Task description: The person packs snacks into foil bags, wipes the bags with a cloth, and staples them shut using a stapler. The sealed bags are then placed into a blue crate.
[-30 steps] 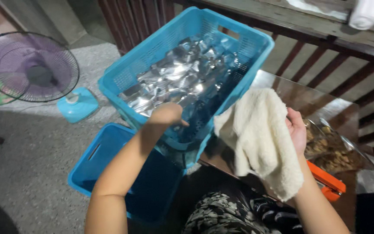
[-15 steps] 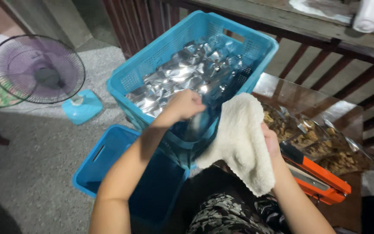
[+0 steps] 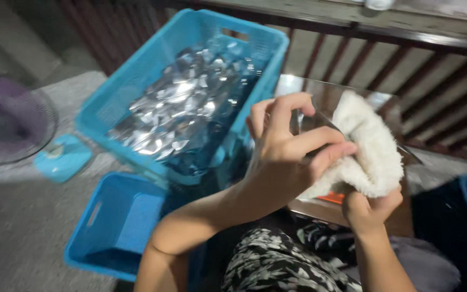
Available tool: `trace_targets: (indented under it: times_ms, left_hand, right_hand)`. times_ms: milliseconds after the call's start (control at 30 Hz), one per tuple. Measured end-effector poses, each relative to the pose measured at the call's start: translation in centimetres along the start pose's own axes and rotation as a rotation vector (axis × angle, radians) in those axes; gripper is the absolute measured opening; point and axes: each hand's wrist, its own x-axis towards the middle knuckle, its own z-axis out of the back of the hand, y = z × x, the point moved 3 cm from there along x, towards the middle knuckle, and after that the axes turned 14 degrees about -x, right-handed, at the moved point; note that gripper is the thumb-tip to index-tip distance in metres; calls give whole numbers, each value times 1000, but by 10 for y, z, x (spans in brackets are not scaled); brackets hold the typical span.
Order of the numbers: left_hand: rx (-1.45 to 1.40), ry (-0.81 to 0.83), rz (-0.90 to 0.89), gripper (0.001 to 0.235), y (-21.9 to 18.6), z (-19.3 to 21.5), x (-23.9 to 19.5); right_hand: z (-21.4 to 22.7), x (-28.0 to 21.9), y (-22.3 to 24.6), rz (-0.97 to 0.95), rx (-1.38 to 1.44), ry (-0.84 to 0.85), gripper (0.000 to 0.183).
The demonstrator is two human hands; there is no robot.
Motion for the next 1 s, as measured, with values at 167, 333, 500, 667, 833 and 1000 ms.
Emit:
trace_targets:
  times_ms: [167,333,500,667,833,1000]
  left_hand:
    - [-398,-162,345,41,43,-68,-43]
    - [-799,-21,997,34,95,-151,-133]
    - [-674,-46,985,21,91,-165,-162]
    - [-742,-6,1040,20,83,-171,-161]
    - [-843,105,1095,20,81,-173,-153]
    - [-803,174,970,22,80,-170,-154]
  right_hand:
    - [37,-35,-46,-280,60,0,33]
    - [39,-87,-95,-549,105,60,37]
    - [43,-141,-137,-693,225,103,35]
    - [79,-139,-137,-456,-217,214,56]
    - [84,-68,-72,65,-311,378,78]
    - [64,-24,-25,193,-755,447,49]
